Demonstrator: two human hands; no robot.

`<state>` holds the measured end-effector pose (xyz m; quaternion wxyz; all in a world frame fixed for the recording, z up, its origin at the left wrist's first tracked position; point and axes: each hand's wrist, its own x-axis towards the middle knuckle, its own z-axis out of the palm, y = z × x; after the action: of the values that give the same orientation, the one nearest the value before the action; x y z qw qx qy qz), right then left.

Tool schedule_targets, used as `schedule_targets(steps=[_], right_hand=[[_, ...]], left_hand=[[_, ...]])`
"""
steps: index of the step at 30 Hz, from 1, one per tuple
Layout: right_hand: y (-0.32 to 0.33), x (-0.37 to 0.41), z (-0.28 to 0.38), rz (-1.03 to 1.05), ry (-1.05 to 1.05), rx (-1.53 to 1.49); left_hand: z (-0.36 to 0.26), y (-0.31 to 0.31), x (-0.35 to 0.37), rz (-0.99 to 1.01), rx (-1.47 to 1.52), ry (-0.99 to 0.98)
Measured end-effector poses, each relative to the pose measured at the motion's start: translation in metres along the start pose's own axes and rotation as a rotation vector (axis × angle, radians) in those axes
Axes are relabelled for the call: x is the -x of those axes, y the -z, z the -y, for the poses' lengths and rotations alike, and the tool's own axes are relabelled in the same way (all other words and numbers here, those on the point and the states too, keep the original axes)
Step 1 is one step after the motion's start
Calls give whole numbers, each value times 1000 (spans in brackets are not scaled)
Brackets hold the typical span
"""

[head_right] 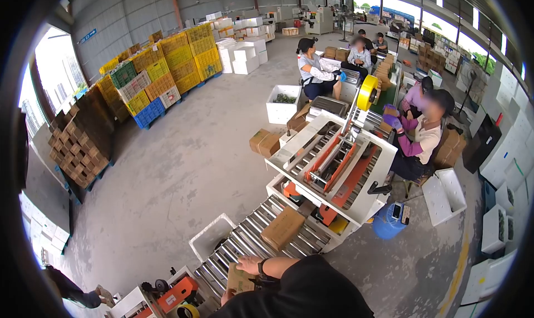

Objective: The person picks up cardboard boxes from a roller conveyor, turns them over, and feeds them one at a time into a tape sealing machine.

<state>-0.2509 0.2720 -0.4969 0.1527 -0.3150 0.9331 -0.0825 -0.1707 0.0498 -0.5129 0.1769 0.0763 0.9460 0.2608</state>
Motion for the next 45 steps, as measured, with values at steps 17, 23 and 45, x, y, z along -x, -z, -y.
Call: schedule_targets(steps=[17, 23, 45], right_hand=[[-23, 14, 32, 259, -62, 166], [-21, 19, 38, 278, -42, 90], [-32, -1, 51, 80, -150, -84]], left_hand=[[-54, -23, 2, 401, -175, 469], [-43, -17, 39, 110, -240, 427], [-35, -31, 33, -68, 21, 473]])
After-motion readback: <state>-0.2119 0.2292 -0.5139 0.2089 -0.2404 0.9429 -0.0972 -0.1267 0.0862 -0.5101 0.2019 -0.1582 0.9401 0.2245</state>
